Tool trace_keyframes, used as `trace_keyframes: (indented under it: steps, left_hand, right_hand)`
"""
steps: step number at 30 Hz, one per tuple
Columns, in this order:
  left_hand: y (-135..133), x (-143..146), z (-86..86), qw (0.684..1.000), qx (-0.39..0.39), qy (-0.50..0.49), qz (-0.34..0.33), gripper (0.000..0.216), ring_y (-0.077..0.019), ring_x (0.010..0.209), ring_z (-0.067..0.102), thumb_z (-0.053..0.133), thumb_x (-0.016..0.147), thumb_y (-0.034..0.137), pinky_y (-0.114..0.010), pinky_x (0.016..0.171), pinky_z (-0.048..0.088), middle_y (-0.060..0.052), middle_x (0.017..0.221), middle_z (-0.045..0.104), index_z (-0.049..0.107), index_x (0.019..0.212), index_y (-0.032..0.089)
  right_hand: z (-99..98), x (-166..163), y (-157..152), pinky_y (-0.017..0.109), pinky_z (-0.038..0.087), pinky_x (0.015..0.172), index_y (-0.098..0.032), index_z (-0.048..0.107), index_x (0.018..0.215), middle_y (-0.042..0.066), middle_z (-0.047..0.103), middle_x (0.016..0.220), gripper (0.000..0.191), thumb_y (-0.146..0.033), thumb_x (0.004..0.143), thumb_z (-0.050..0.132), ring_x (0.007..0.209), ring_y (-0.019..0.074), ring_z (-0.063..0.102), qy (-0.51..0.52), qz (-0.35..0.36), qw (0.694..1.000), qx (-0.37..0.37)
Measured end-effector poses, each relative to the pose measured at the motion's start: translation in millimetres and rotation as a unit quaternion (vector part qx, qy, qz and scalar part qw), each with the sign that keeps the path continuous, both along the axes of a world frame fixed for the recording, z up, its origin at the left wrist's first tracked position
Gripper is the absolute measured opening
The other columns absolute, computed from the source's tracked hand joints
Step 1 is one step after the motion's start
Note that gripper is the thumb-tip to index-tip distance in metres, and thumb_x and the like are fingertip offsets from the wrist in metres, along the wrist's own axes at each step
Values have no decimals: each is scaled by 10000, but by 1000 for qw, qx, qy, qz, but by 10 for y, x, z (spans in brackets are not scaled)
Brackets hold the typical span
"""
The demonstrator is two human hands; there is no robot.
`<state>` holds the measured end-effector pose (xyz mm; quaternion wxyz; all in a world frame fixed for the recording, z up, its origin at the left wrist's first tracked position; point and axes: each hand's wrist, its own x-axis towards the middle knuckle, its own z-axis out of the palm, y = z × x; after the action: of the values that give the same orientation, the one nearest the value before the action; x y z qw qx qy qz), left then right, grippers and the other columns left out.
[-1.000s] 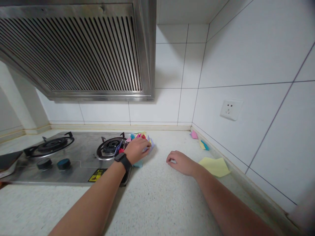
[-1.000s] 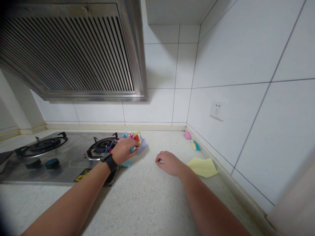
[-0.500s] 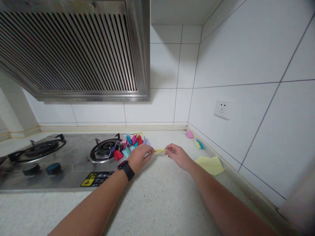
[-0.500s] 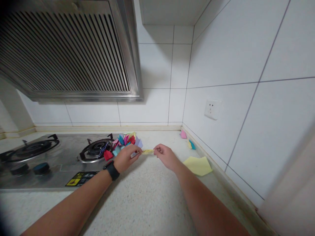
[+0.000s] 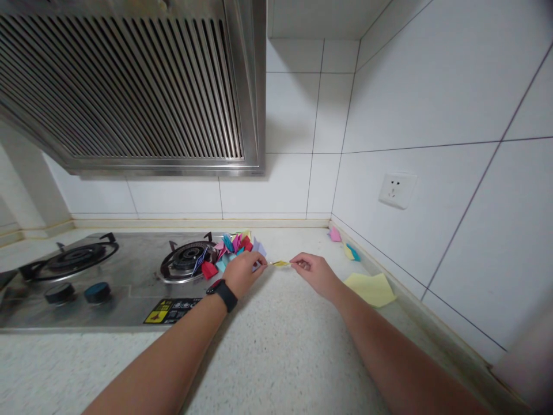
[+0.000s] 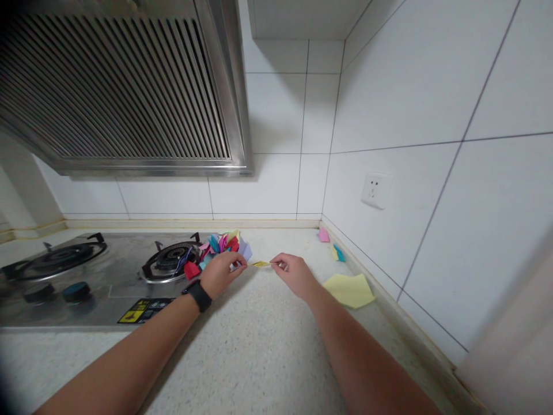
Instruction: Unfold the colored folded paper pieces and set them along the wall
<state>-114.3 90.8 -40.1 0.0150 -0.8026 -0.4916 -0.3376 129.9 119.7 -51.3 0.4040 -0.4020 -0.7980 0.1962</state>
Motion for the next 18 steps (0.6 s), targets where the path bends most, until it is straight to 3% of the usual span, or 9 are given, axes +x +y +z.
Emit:
trace_keyframes:
  steps: [18]
  left_hand:
    - [-30, 29, -26, 1000, 10, 6, -6, 79, -171, 784, 582, 574, 844, 249, -271, 706, 427, -18, 808, 654, 641, 827, 211]
  right_hand:
    - [20, 18, -12, 266, 439, 670, -215, 701, 881, 31, 687, 812, 131, -282, 828, 602, 708, 154, 587, -71, 3, 995, 68]
